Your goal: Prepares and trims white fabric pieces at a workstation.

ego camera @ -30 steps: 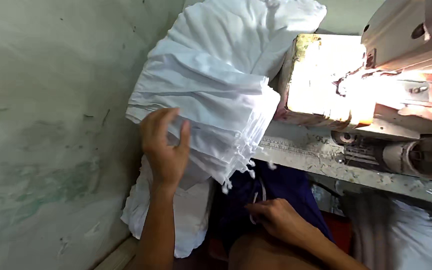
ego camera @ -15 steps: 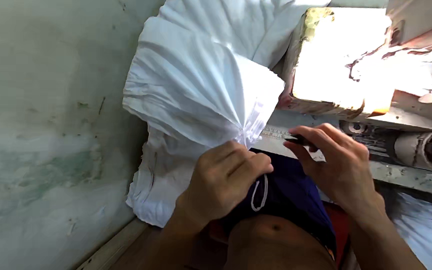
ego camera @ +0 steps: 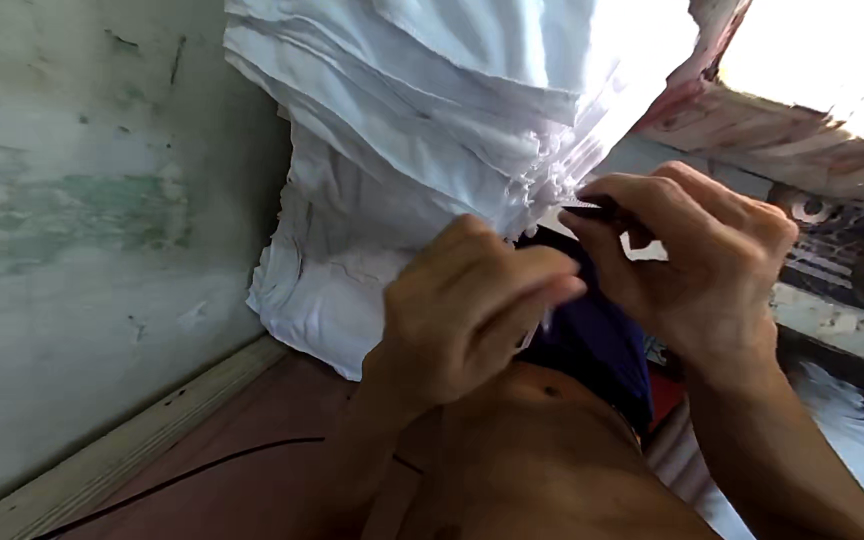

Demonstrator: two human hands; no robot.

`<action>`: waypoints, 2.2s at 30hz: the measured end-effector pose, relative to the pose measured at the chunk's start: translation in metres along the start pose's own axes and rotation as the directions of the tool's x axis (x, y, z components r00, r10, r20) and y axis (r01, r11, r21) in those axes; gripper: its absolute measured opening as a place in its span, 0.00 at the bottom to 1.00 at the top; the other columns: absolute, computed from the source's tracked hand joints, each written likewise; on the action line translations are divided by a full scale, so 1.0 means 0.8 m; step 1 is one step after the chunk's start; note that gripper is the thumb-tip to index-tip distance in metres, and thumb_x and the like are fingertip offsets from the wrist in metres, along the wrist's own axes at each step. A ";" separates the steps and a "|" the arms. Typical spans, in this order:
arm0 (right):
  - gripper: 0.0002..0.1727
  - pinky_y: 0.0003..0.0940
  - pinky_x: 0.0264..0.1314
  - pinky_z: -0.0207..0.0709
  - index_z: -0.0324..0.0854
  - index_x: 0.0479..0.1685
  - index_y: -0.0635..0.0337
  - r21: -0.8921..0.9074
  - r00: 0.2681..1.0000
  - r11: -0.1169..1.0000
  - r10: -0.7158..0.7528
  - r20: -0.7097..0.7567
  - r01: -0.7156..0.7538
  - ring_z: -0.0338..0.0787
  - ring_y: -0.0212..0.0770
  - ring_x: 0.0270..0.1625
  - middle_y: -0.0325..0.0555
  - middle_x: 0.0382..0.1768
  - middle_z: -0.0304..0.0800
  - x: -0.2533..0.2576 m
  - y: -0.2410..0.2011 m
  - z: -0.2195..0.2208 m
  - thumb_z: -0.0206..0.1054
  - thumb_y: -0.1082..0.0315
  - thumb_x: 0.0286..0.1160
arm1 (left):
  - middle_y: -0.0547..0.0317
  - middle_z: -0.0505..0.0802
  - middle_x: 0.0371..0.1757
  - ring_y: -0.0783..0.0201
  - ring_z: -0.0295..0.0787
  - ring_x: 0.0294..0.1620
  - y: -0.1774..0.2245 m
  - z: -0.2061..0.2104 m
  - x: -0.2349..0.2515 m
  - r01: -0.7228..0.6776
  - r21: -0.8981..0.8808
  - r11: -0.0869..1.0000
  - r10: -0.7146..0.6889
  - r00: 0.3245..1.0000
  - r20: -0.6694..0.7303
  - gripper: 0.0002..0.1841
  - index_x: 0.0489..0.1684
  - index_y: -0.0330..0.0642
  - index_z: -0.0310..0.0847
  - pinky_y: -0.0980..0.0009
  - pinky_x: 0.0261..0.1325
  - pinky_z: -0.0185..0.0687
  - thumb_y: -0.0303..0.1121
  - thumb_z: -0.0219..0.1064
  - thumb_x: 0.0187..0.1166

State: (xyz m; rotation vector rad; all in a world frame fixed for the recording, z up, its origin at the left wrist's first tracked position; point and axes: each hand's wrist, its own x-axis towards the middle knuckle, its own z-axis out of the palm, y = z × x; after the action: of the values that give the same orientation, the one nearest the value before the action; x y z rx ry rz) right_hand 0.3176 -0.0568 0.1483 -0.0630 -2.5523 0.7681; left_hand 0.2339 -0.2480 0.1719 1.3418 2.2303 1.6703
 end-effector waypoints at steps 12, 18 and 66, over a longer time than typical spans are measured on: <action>0.08 0.34 0.18 0.65 0.84 0.32 0.64 0.079 0.995 0.992 -0.096 -0.034 0.098 0.77 0.41 0.18 0.46 0.18 0.79 -0.020 -0.053 0.047 0.65 0.70 0.78 | 0.62 0.78 0.13 0.73 0.65 0.08 -0.027 0.006 0.017 0.640 -0.256 0.724 -0.597 0.768 0.232 0.27 0.27 0.41 0.82 0.80 0.09 0.59 0.48 0.47 0.94; 0.16 0.42 0.29 0.71 0.83 0.46 0.60 -0.090 0.989 0.987 0.135 0.055 -0.129 0.84 0.47 0.30 0.50 0.29 0.86 -0.043 -0.040 0.015 0.66 0.55 0.79 | 0.69 0.73 0.16 0.78 0.66 0.16 -0.020 0.001 -0.030 0.449 -0.092 0.889 -0.443 0.893 0.081 0.22 0.21 0.44 0.71 0.82 0.20 0.61 0.35 0.46 0.93; 0.09 0.35 0.18 0.66 0.84 0.32 0.61 0.037 0.989 0.997 -0.067 0.132 0.063 0.78 0.42 0.17 0.44 0.16 0.79 -0.049 -0.062 0.067 0.61 0.68 0.77 | 0.71 0.84 0.26 0.81 0.76 0.22 -0.038 0.025 -0.055 0.569 -0.491 0.660 -0.627 0.777 0.057 0.15 0.40 0.42 0.83 0.84 0.25 0.73 0.33 0.50 0.92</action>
State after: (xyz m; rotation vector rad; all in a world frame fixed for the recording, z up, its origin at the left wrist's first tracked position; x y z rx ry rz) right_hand 0.3323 -0.1325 0.1186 0.0847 -2.6516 0.8132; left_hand 0.2534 -0.2626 0.1203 0.3225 1.7968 1.8576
